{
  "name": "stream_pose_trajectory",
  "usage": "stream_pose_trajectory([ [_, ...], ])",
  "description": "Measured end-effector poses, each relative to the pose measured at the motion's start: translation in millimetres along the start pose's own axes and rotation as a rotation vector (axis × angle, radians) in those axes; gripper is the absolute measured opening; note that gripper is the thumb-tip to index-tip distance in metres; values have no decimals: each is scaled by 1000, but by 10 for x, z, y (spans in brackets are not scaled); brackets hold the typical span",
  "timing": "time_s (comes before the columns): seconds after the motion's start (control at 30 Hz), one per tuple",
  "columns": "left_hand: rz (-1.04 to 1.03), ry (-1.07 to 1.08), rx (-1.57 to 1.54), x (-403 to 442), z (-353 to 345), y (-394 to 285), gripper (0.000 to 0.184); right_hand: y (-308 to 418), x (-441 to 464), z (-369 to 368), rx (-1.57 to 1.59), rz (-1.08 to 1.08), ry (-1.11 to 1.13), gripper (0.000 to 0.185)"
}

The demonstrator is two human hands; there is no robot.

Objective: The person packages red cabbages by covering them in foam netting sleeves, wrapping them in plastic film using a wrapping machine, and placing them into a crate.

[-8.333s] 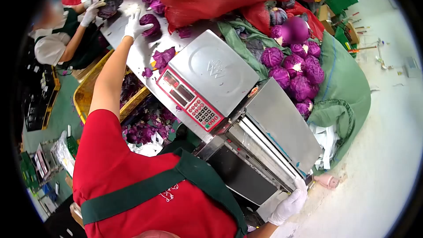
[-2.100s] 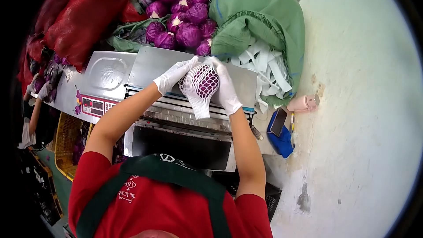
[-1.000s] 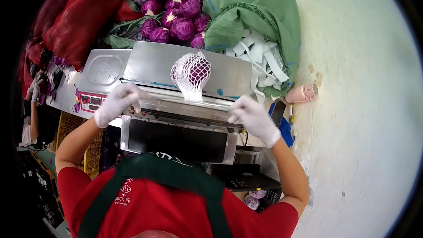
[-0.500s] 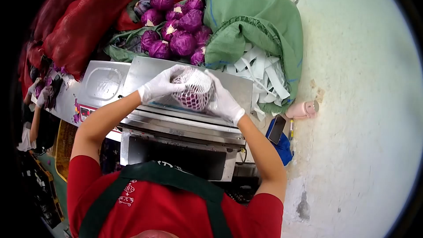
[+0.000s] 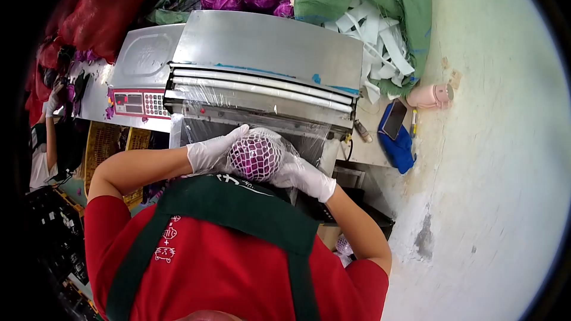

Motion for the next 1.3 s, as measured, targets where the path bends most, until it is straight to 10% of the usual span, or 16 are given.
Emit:
stream_pose_trajectory([
  [0.1, -23, 55, 3, -30, 277, 161, 71, -294, 4, 32, 158, 18, 2, 62],
  [0.27, -949, -414, 1040, -775, 396, 457, 22, -604, -160, -110, 444, 26, -141, 76],
  [0.4, -945, -429, 581, -734, 379, 562, 19, -764, -303, -472, 120, 397, -640, 53],
  [0.5, -1007, -392, 534, -593, 269, 454, 22, -943, -330, -310, -396, 227, -791, 43],
  [0.73, -412, -269, -478, -777, 150, 643, 37, -873, -613, -78, 512, 129, -848, 36],
  [0.97, -226, -444, 216, 132, 878, 1388, 39, -1761, 75, 74, 208, -126, -790, 30],
  [1.0, -358, -311, 194, 400, 872, 1465, 32, -2195, 367, 269, -423, 147, -725, 28],
  [1.07, -533, -21, 1319, 684, 668, 1350, 33, -2002, 483, 166, -959, 102, -514, 25],
  [1.1, -925, 185, 1281, 1074, 926, 1626, 40, -1940, 505, 96, -1118, 90, -453, 27],
  [1.27, -994, 150, 1297, 987, 643, 1485, 38, -1702, 308, -151, -1206, 466, -694, 26],
  [1.3, -754, 156, 589, 817, 513, 1371, 26, -1576, 263, -202, -935, 490, -681, 18],
])
Point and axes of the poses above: each hand's wrist, its own x-axis towards the middle knuckle, its own z-axis out of the back of the hand, y = z × x, the point moved 1 cm from there along x, towards the middle knuckle, and after that the axes turned 11 degrees about -x, right-handed, at the moved point
